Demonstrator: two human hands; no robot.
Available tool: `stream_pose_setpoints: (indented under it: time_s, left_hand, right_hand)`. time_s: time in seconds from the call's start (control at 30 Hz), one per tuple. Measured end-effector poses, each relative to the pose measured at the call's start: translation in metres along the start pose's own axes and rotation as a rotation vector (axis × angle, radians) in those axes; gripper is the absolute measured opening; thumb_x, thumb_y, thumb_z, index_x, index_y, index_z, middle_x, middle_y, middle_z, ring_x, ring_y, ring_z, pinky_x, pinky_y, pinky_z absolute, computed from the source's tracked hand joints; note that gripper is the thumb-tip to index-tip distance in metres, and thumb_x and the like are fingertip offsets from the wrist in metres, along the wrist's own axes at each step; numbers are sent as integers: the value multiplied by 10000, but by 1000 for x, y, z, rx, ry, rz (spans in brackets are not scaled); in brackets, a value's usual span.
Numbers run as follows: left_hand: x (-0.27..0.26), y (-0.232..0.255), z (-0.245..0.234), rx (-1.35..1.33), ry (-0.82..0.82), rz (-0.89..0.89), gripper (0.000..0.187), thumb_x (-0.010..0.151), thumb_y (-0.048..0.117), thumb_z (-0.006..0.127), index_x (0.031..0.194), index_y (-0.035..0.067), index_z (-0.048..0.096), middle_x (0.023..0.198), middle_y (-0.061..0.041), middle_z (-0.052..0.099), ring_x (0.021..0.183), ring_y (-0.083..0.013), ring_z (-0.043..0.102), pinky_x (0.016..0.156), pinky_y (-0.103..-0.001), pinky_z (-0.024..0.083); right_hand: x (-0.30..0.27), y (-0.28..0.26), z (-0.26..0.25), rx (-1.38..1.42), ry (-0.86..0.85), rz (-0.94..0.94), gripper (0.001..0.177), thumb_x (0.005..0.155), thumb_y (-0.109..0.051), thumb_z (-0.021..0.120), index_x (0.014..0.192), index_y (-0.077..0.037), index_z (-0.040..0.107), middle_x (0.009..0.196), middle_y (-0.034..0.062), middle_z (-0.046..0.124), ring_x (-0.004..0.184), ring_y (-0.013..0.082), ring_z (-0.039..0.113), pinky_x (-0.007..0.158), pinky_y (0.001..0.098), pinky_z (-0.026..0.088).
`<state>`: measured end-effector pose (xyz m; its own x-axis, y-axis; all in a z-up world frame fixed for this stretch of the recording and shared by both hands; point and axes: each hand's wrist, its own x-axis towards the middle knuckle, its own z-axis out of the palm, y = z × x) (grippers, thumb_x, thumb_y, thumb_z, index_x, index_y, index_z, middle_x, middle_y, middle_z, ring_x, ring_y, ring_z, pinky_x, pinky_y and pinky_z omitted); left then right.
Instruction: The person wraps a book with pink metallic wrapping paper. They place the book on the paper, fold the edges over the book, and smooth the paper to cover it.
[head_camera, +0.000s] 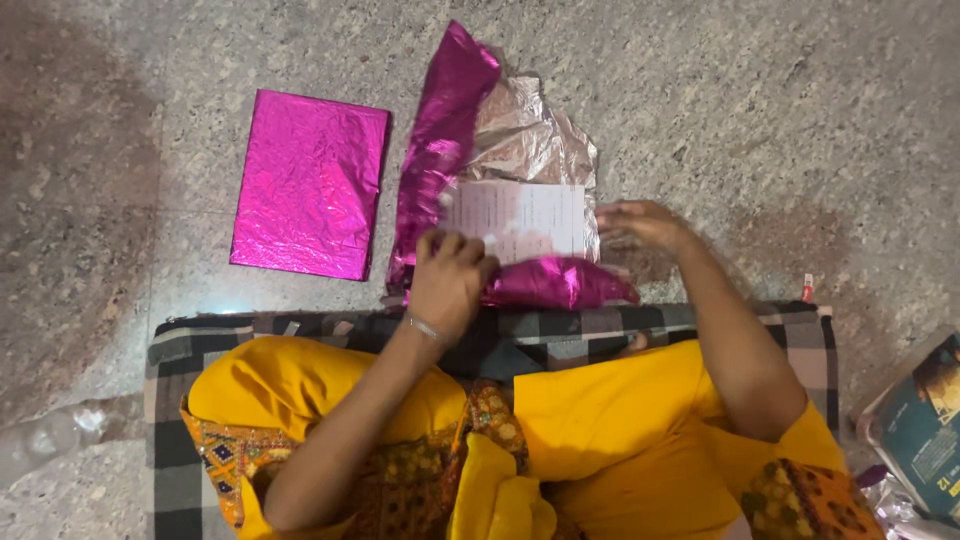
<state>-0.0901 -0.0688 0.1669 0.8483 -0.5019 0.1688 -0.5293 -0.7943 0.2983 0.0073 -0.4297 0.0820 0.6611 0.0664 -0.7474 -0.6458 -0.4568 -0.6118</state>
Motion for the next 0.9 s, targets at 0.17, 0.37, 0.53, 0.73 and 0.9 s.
stream_pose_setpoints:
  time_s: [0.17, 0.37, 0.53, 0.73, 0.9]
  left_hand:
    - [-33, 26, -19, 21, 168, 31, 239, 857, 156, 592, 1042, 116, 737, 1017, -30, 640, 1058, -224, 599, 1059, -500, 391]
    - [-23, 17, -10, 17, 205, 31, 214, 870, 156, 592, 1031, 120, 728, 1001, -34, 639, 1059, -232, 599, 1062, -504, 390]
    - [15, -15, 11, 48, 27, 47, 198, 869, 139, 596, 1007, 132, 739, 1038, -80, 663, 1071, -272, 629, 999, -481, 439]
    - [79, -64, 44, 4, -238, 84, 176, 823, 115, 649, 948, 146, 768, 1086, -127, 689, 1066, -320, 671, 959, -472, 497]
    - [105, -91, 55, -25, -436, 11, 223, 801, 215, 738, 1010, 137, 752, 1078, -143, 740, 1050, -345, 698, 939, -508, 520]
  right_hand:
    - [26, 5, 40, -245, 372, -307, 504, 823, -232, 822, 1263, -62, 644, 1229, 114, 678, 1146, 278, 670, 1003, 407, 552]
    - [52, 11, 60, -443, 524, -779, 672, 750, -151, 827, 1370, -25, 602, 1188, 228, 633, 1112, 384, 616, 970, 451, 511]
    - [90, 28, 57, -656, 594, -640, 552, 782, -191, 849, 1283, -50, 664, 1193, 236, 628, 1122, 392, 605, 971, 453, 510]
    - [136, 64, 23, 84, 169, -845, 387, 962, -271, 741, 1298, -100, 651, 1242, 143, 644, 1124, 274, 633, 1037, 425, 529]
    - [109, 56, 11, 492, -185, -435, 582, 998, -409, 601, 1460, -64, 526, 1411, 122, 595, 1267, 258, 564, 1119, 443, 451]
